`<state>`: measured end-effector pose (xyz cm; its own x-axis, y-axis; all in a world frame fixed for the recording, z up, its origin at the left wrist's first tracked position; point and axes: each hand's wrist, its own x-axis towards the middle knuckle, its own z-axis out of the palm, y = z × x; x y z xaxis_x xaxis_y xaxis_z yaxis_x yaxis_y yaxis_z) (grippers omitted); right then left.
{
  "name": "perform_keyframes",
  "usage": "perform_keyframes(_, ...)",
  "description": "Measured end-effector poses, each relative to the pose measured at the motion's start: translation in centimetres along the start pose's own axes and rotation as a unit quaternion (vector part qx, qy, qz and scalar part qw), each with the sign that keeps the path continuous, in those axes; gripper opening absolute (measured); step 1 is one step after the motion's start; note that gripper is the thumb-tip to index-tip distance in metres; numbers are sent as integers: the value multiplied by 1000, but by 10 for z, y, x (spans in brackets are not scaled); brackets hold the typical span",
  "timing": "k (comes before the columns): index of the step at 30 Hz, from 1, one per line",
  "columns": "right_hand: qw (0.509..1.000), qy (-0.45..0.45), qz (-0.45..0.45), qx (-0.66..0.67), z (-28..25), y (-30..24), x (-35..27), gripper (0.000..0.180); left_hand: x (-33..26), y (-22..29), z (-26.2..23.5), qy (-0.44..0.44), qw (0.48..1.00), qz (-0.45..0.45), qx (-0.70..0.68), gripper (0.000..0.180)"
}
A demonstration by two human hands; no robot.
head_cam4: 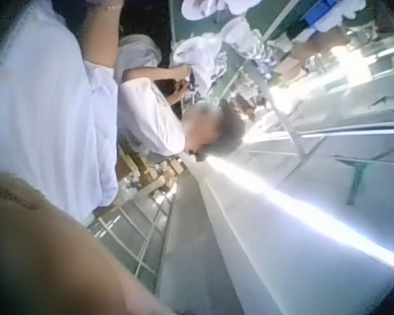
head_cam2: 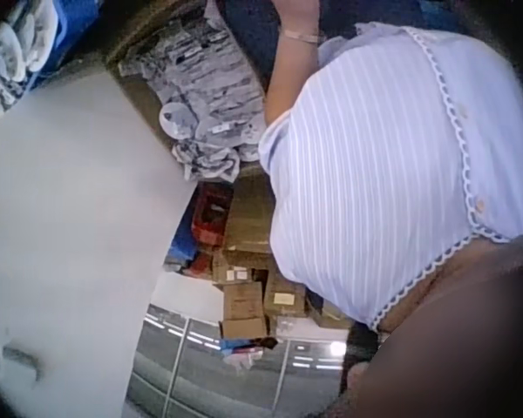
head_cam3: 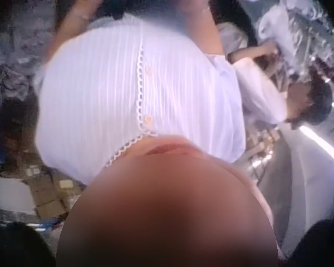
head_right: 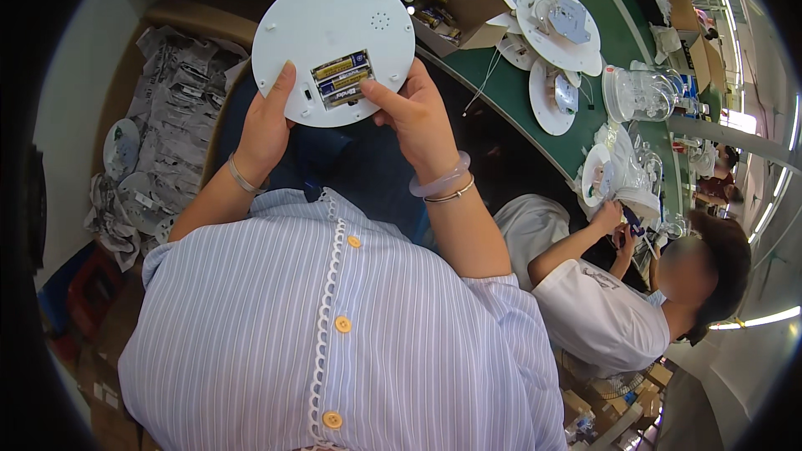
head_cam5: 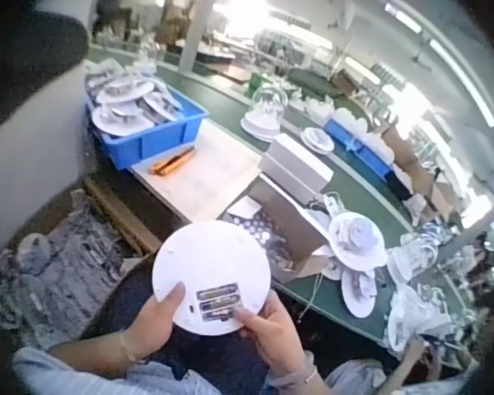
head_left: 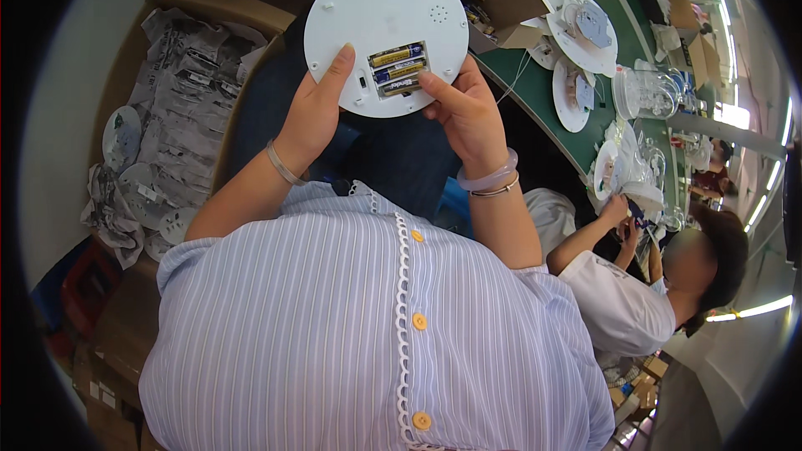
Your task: Insert two AA batteries into the battery compartment of a round lighting fixture base on an assembly line.
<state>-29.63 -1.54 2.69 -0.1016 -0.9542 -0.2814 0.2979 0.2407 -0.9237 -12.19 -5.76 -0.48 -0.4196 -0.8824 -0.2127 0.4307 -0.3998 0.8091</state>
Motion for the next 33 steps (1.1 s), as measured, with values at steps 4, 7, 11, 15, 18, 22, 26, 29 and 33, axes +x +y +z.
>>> perform_keyframes(4, 999, 34, -7, -31, 4, 3, -2, 38, 0, -3, -1, -3, 1000, 31, -3, 45)
perform_keyframes(7, 1000, 20, -23, -6, 5, 2, -5, 37, -2, -3, 0, -8, 1000, 29, 1, 45)
perform_keyframes(11, 999, 23, -5, -24, 1, 0, -5, 46, -3, 1, 2, -31, 998, 45, 27, 45)
perform_keyframes(15, 993, -69, -99, 9, 2, 8, -6, 62, 4, 9, 6, -17, 996, 20, -84, 44)
perform_keyframes(18, 972, -174, -114, -107, 6, 20, -9, 61, 7, 15, 7, -23, 990, 6, -140, 44)
perform_keyframes(22, 975, -192, 71, -86, 3, 25, -19, 25, 8, 26, 5, 30, 982, 24, -183, 45)
perform_keyframes(26, 977, -207, 56, -18, -6, 19, -34, 15, 6, 49, -7, 58, 975, 110, -183, 49)
perform_keyframes(29, 979, -198, 55, -3, -8, 16, -42, 16, 2, 65, -16, 60, 967, 158, -191, 48)
perform_keyframes(33, 973, -224, 53, -22, -10, 11, -43, 18, -9, 80, -26, 19, 950, 211, -230, 45)
